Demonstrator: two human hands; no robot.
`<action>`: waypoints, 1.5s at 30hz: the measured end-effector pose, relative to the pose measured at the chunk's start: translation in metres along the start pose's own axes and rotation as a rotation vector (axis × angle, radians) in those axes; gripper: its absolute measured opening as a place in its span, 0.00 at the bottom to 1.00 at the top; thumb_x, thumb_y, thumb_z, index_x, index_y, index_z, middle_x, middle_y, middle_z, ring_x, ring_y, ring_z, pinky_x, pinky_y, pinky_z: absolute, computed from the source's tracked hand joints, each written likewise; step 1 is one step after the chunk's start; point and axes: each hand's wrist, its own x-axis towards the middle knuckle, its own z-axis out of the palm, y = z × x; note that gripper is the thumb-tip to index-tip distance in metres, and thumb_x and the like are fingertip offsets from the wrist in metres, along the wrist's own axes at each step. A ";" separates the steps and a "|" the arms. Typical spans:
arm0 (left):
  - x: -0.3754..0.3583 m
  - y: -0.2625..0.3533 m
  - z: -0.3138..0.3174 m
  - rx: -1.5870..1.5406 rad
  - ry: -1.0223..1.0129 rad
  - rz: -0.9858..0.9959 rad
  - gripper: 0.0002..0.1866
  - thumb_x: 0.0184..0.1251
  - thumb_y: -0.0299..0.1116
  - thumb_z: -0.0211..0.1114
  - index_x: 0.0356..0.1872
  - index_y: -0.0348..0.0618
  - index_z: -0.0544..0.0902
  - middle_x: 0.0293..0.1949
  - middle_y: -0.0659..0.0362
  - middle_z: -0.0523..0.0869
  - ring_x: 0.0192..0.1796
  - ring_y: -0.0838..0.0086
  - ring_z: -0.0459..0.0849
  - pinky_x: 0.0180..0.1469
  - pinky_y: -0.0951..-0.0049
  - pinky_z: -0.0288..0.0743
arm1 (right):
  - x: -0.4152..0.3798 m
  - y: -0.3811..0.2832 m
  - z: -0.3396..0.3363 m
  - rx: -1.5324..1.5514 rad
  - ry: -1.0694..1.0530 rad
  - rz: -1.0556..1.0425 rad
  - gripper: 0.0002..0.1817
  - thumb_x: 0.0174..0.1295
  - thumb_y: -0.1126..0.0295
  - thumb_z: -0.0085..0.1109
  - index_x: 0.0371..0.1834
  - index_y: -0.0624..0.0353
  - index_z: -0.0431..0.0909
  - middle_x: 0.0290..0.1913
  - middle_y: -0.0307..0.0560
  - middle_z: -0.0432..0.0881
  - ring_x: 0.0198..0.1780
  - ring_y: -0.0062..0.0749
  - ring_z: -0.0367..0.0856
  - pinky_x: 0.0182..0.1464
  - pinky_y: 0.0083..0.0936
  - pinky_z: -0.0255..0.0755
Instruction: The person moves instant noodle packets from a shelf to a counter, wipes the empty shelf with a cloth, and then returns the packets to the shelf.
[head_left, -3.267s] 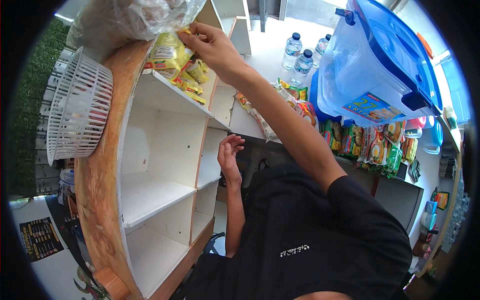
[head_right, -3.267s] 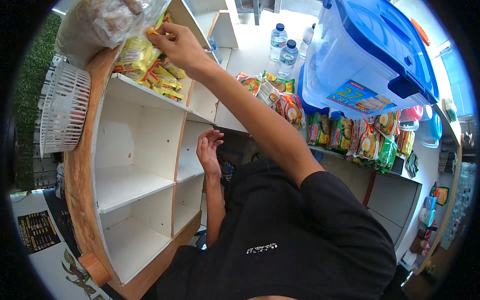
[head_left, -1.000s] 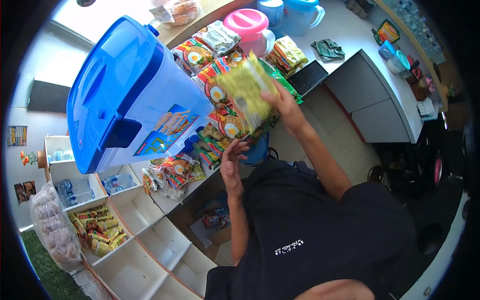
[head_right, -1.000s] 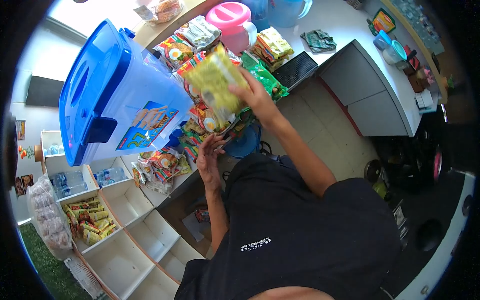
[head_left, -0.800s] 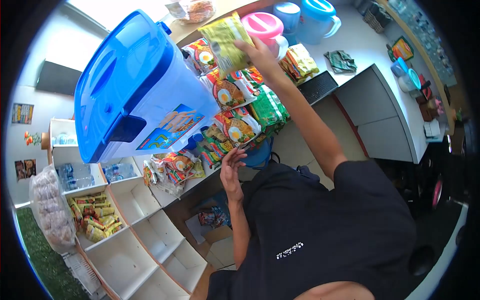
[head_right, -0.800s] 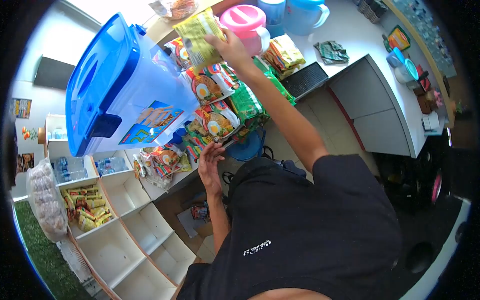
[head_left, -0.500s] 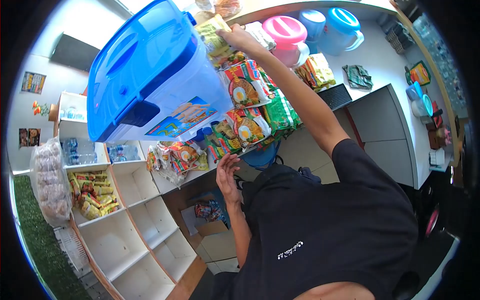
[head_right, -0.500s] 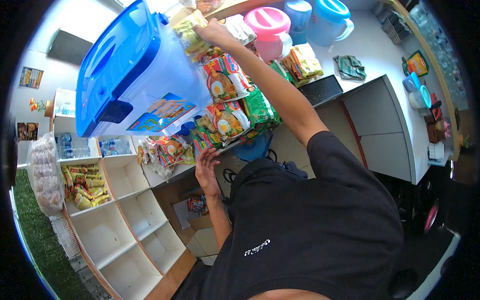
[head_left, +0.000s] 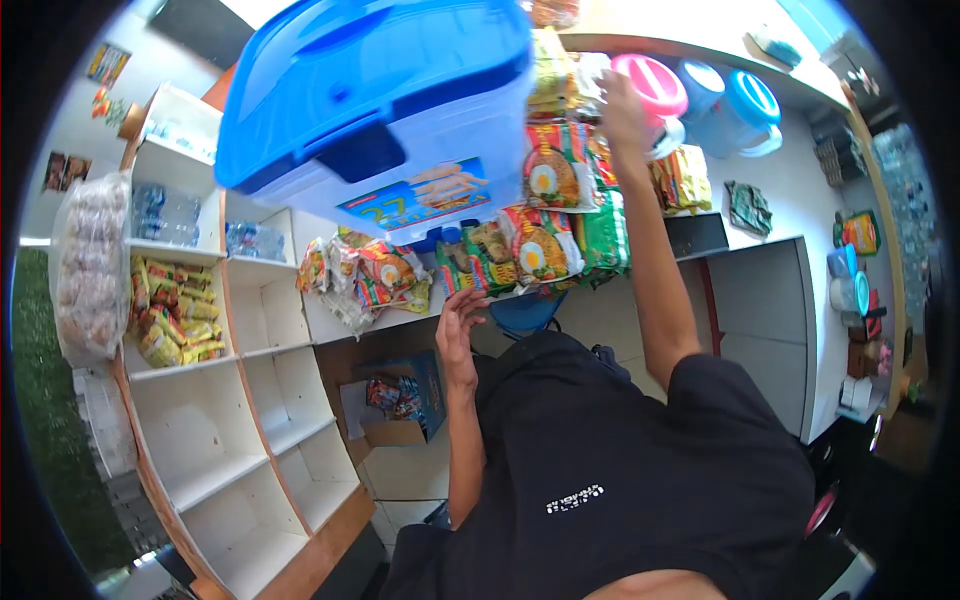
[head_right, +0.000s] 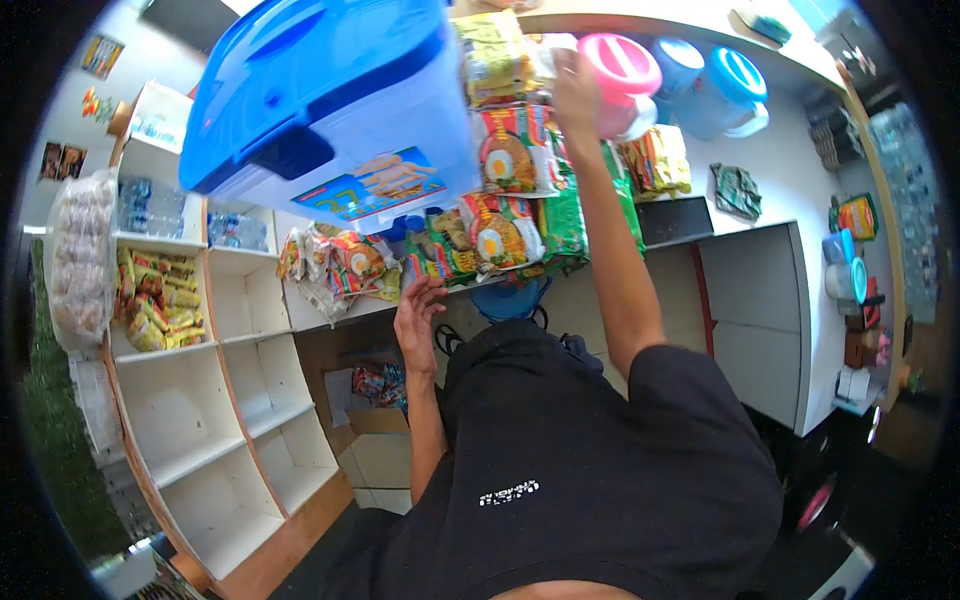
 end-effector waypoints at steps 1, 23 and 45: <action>0.001 0.001 -0.005 -0.012 0.012 0.004 0.30 0.78 0.53 0.45 0.62 0.35 0.73 0.56 0.53 0.82 0.56 0.70 0.80 0.54 0.70 0.71 | -0.019 -0.004 -0.012 0.094 0.050 -0.121 0.21 0.74 0.56 0.49 0.52 0.64 0.78 0.49 0.52 0.84 0.49 0.34 0.82 0.52 0.27 0.73; -0.043 0.041 -0.221 -0.029 0.645 -0.127 0.19 0.79 0.45 0.49 0.53 0.41 0.81 0.48 0.59 0.86 0.50 0.77 0.83 0.51 0.75 0.72 | -0.330 -0.259 0.282 0.724 -1.273 -0.076 0.23 0.70 0.60 0.57 0.61 0.66 0.72 0.50 0.49 0.83 0.50 0.27 0.81 0.47 0.26 0.77; -0.046 0.055 -0.298 0.024 0.489 -0.181 0.20 0.80 0.46 0.47 0.55 0.42 0.80 0.51 0.58 0.86 0.52 0.76 0.82 0.52 0.74 0.72 | -0.364 -0.380 0.457 0.810 -1.182 0.188 0.20 0.71 0.61 0.54 0.59 0.60 0.67 0.48 0.52 0.81 0.35 0.37 0.87 0.36 0.30 0.88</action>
